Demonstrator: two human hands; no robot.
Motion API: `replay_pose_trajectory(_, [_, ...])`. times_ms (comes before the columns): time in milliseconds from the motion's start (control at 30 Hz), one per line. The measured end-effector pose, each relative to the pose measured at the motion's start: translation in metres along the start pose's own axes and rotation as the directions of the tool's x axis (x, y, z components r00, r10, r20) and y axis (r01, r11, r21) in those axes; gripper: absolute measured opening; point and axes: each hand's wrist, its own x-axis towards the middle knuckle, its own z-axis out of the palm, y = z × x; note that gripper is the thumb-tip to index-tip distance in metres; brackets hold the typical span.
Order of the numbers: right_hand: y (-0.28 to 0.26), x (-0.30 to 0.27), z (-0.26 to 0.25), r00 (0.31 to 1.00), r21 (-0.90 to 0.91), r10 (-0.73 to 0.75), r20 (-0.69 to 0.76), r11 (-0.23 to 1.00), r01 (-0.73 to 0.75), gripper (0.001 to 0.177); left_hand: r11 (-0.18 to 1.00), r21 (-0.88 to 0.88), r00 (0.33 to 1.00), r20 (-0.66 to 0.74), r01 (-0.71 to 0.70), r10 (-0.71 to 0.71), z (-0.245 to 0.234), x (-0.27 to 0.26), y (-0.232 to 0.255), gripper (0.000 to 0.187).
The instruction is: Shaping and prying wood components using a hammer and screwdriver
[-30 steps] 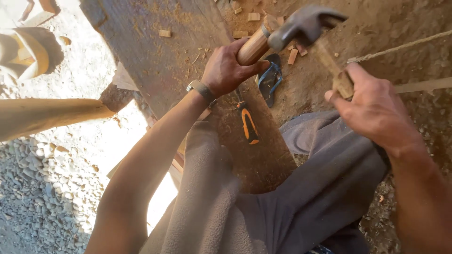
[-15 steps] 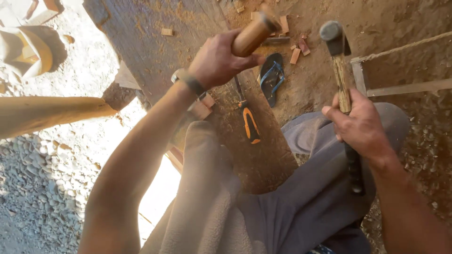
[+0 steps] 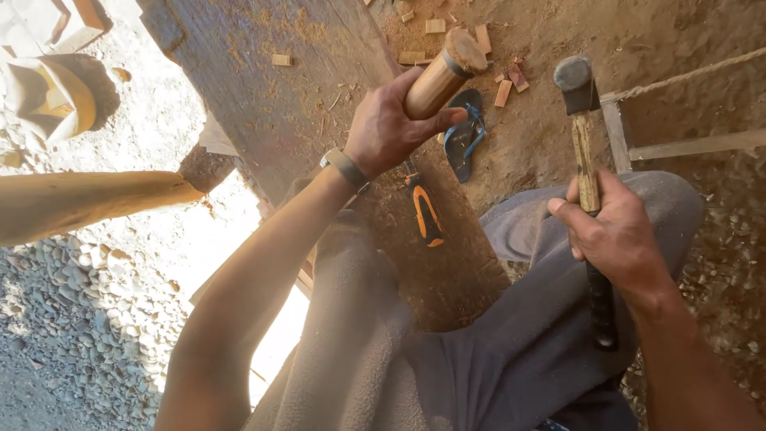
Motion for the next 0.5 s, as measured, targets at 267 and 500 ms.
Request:
replay_pose_trajectory(267, [0.003,0.006,0.000,0.994,-0.050,-0.075,0.076,0.996,0.079,0.019,0.992,-0.122,0.999,0.043,0.022,-0.017,0.004,-0.009,0.009,0.057])
replay_pose_trajectory(500, [-0.034,0.000,0.008,0.998,-0.084,-0.051,0.044,0.995,0.055,0.017,1.000,0.011,0.999,0.043,0.017,-0.018,0.020,-0.004,-0.005,0.062])
